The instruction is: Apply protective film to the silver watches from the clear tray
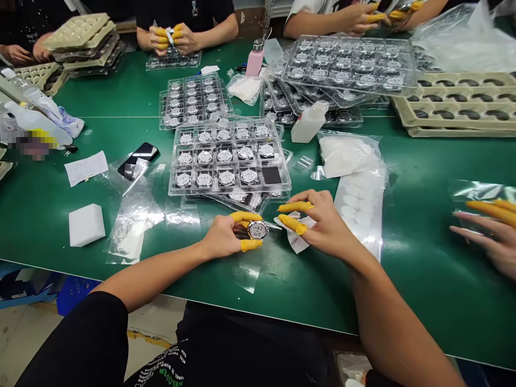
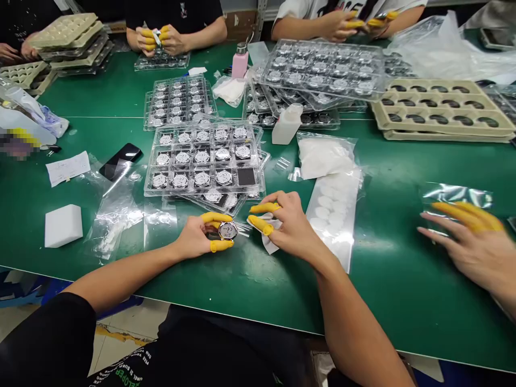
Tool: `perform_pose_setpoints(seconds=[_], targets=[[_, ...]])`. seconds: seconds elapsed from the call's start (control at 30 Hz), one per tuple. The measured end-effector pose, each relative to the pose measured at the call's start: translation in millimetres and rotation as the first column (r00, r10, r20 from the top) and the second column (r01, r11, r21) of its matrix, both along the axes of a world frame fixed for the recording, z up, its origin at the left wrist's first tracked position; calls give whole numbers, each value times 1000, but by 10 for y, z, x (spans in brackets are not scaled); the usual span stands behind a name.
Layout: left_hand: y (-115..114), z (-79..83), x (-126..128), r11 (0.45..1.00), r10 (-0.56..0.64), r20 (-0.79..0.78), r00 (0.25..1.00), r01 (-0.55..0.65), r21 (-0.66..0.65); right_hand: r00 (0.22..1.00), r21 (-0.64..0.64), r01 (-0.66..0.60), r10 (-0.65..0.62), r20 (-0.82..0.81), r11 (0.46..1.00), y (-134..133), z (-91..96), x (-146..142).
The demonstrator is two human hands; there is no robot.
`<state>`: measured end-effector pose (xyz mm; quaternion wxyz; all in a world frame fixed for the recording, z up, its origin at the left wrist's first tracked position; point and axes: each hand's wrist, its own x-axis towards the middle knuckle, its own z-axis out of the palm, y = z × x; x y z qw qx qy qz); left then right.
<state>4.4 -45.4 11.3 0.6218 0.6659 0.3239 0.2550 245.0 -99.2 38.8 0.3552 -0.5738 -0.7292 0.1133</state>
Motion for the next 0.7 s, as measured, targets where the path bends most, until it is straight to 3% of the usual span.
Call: perform_pose_setpoints(seconds=[0.07,0.13,0.23,0.33,0.47,0.7], targets=[[-29,-15,-25,977,-45,-5,999,45,208,997,-126,-23,14,-71,992,-37,27,51],[-48,-46,-49,916,-84,-27,996,88,391,989,-218,-91,62,-136,972,-66,46,0],[-48,-93,-66,830,-124,-51,991,132,542,983,-299,-145,102,-154,943,-83,61,-137],[-27,-96,-58,779,-122,-33,992,116,617,986,-309,-103,57,-155,945,-88,82,-180],[-19,-44,-39,778,-92,12,996,64,625,989,-298,-98,58,-139,950,-102,117,-132],[-33,-29,-50,699,-185,-10,983,139,702,985,-132,-130,112,-133,983,-102,94,-151]])
